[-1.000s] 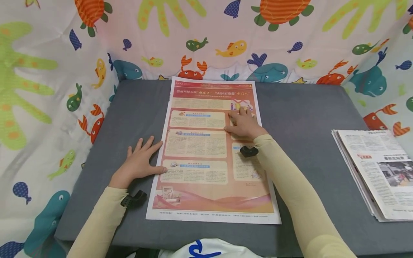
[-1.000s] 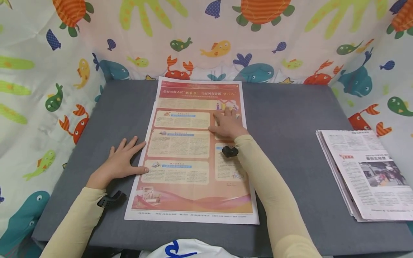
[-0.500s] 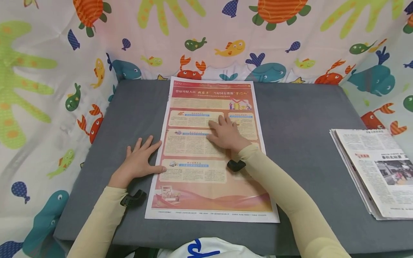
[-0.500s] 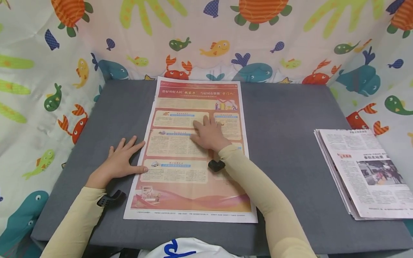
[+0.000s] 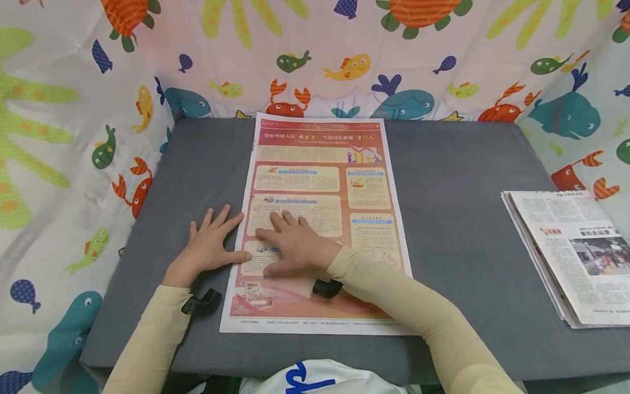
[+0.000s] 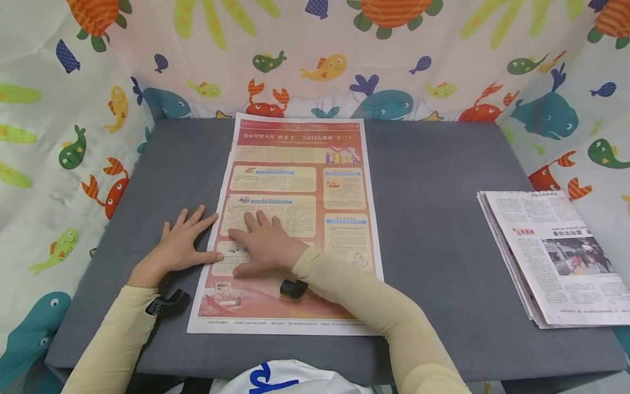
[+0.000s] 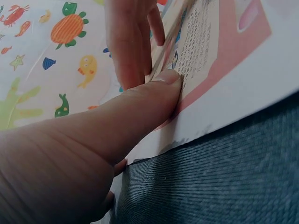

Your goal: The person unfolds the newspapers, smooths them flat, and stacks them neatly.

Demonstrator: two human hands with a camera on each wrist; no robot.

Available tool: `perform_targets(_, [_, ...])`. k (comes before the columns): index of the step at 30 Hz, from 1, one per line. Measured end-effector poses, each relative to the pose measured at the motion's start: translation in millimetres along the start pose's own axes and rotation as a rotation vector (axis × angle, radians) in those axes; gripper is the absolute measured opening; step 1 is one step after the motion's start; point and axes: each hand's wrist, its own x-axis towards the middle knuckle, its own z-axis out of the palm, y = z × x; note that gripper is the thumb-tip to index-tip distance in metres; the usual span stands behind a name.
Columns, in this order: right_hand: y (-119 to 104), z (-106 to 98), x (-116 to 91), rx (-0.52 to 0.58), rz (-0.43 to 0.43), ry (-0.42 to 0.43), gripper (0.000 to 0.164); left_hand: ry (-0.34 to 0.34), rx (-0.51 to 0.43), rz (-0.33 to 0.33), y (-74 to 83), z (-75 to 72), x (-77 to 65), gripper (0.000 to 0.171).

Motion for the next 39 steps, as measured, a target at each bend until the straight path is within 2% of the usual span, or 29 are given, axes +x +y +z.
perform_targets(6, [-23,11,3,-0.073,-0.009,-0.054,0.103,0.029,-0.002,0.013,0.6,0.6,-1.7,0.107])
perform_targets(12, [-28,15,4,-0.124,0.01,-0.061,0.105,0.04,-0.001,0.019,-0.9,1.8,-2.1,0.107])
perform_targets(19, [-28,14,5,-0.095,0.015,-0.072,0.105,0.014,-0.034,0.029,-1.7,-3.0,-3.9,0.107])
perform_targets(26, [-26,10,5,-0.012,0.017,-0.074,0.106,-0.005,-0.04,0.028,-0.9,-6.5,-3.4,0.107])
perform_targets(29, [-24,8,5,0.0,0.006,-0.069,0.104,-0.004,-0.05,0.022,-0.9,-7.2,-2.8,0.097])
perform_targets(34, [-22,6,5,0.022,-0.005,-0.052,0.104,0.023,-0.111,0.007,-0.3,-7.8,-1.4,0.063])
perform_targets(36, [-21,5,5,0.036,-0.012,-0.04,0.102,0.026,-0.112,0.005,-0.1,-8.0,-1.4,0.058])
perform_targets(39, [-19,4,5,0.056,-0.02,-0.023,0.098,0.018,-0.078,0.007,-0.6,-7.9,-1.6,0.059])
